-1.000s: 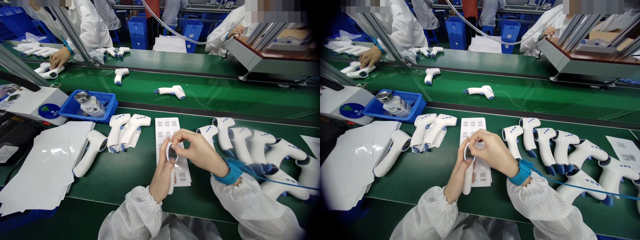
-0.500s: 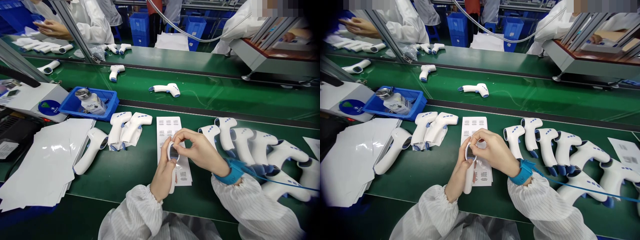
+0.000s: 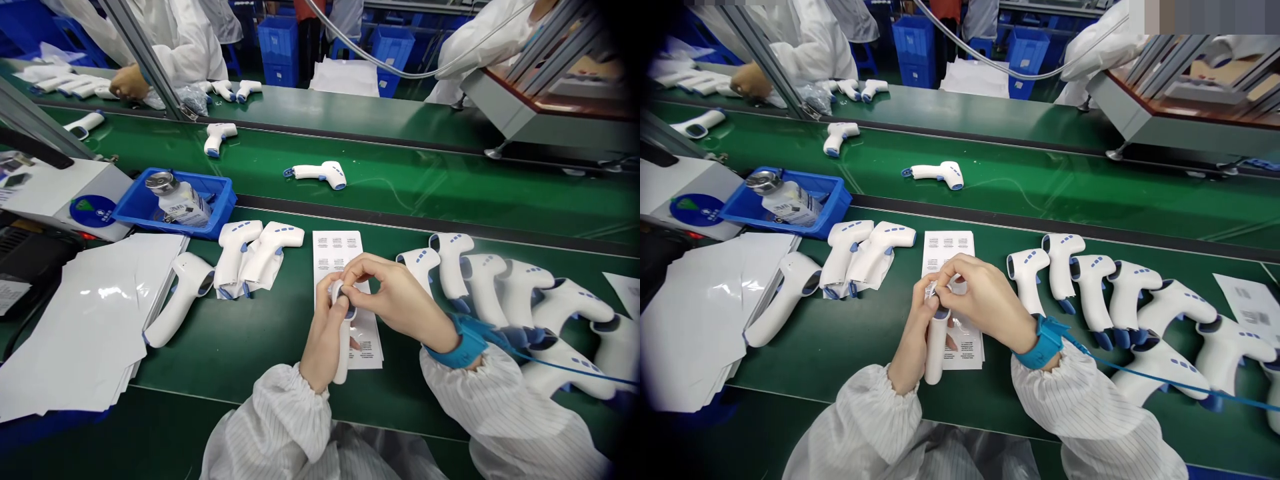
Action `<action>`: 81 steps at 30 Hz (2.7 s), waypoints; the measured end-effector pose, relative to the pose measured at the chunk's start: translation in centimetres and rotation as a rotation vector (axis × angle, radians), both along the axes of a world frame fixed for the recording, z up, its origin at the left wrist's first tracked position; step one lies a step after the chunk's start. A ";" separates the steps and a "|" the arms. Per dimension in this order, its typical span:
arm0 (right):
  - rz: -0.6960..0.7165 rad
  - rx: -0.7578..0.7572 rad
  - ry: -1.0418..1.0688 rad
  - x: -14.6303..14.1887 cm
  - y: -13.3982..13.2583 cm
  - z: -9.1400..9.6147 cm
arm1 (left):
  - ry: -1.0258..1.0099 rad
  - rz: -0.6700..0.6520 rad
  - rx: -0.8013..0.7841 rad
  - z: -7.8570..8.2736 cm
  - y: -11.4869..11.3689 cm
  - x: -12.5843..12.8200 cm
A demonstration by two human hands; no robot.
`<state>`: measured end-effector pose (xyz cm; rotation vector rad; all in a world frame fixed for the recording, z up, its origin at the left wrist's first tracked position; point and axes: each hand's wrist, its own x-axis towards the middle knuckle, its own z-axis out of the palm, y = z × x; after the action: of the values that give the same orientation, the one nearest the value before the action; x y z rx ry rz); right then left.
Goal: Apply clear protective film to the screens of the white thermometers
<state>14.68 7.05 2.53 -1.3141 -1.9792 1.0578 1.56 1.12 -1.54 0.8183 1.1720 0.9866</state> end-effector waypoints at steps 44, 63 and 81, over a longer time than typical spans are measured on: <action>-0.142 0.224 0.327 -3.0 -0.8 1.5 | 0.009 -0.102 0.108 4.5 0.0 -3.0; -0.355 -0.085 -0.381 1.3 18.4 -1.8 | 1.276 -0.298 0.350 6.4 22.5 -13.4; -0.434 -0.147 0.257 2.5 8.9 -0.5 | 1.645 -0.400 0.497 8.1 28.7 -11.9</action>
<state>17.20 15.90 1.98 -1.5110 -1.3698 1.1033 -10.33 29.85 6.51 2.3669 1.9490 0.0477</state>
